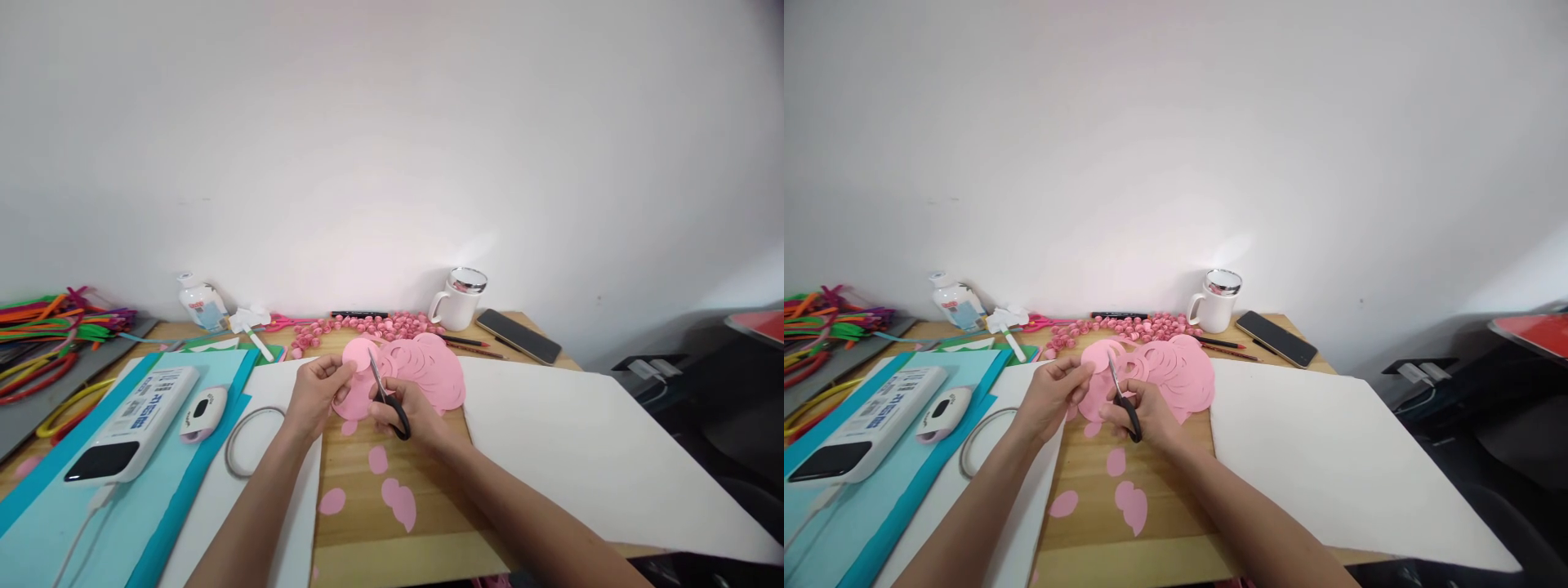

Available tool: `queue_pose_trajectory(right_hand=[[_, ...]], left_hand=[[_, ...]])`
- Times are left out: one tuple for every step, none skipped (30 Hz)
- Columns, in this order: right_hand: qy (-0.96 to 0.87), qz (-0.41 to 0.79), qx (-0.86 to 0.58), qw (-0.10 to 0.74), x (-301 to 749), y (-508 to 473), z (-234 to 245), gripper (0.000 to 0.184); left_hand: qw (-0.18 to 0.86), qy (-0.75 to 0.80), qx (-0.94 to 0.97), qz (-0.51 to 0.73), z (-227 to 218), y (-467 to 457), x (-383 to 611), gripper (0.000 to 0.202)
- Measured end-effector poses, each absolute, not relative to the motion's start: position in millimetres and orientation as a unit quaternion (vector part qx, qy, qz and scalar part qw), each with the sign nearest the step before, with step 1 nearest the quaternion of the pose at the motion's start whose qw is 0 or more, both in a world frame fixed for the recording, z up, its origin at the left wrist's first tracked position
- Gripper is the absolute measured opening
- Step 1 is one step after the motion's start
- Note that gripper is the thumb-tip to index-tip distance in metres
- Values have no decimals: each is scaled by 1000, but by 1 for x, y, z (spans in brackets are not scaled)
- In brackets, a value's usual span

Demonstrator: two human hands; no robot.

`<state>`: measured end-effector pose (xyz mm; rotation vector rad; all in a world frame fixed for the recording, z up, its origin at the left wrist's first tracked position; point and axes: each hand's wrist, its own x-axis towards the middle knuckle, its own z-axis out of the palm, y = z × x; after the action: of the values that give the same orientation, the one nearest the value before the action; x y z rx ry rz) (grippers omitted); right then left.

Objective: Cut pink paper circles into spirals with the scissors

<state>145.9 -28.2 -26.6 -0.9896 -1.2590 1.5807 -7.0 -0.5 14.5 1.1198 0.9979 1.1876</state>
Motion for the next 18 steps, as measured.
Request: queue_pose_trajectory(right_hand=[[-507, 632, -397, 431, 146, -28, -26, 34], [-510, 630, -398, 429, 145, -29, -25, 34], [-513, 629, -398, 428, 145, -29, -25, 33], [-515, 628, -398, 426, 144, -30, -24, 32], [-517, 627, -399, 424, 144, -30, -23, 32], [-518, 627, -401, 422, 143, -31, -22, 32], [-518, 626, -405, 419, 143, -31, -21, 32], [-517, 625, -409, 418, 142, -31, -20, 32], [-515, 623, -413, 419, 142, -31, -19, 32], [-512, 622, -416, 422, 142, -32, -19, 33], [-511, 620, -417, 426, 142, -32, -19, 33], [-511, 617, -415, 430, 142, -32, -19, 32], [-514, 614, -413, 434, 142, -32, -20, 32], [-519, 612, -409, 435, 142, -32, -21, 31], [-525, 610, -404, 434, 142, -32, -22, 30], [-530, 609, -399, 434, 143, -32, -24, 30], [-536, 609, -394, 432, 143, -32, -25, 29], [-539, 610, -390, 431, 143, -32, -27, 29]], left_hand=[[574, 422, 479, 513, 14, 0, -7, 26], [571, 418, 479, 519, 14, 0, -7, 26], [569, 415, 478, 525, 14, 1, -7, 26], [568, 413, 474, 531, 14, 1, -8, 26], [566, 413, 468, 538, 14, 2, -8, 24], [565, 414, 461, 545, 14, 2, -8, 23], [563, 415, 453, 552, 14, 2, -8, 23], [563, 414, 448, 558, 14, 3, -7, 23], [562, 413, 447, 560, 14, 2, -7, 23], [562, 411, 452, 558, 13, 2, -7, 24], [559, 411, 463, 552, 12, 2, -6, 25], [555, 413, 478, 540, 11, 1, -5, 25], [550, 418, 497, 525, 10, 1, -5, 26], [542, 425, 514, 511, 8, 0, -4, 27], [537, 430, 529, 496, 7, -1, -4, 28], [530, 434, 540, 488, 7, -1, -3, 30], [524, 437, 548, 484, 6, -1, -3, 31], [519, 438, 551, 484, 6, -2, -3, 31]])
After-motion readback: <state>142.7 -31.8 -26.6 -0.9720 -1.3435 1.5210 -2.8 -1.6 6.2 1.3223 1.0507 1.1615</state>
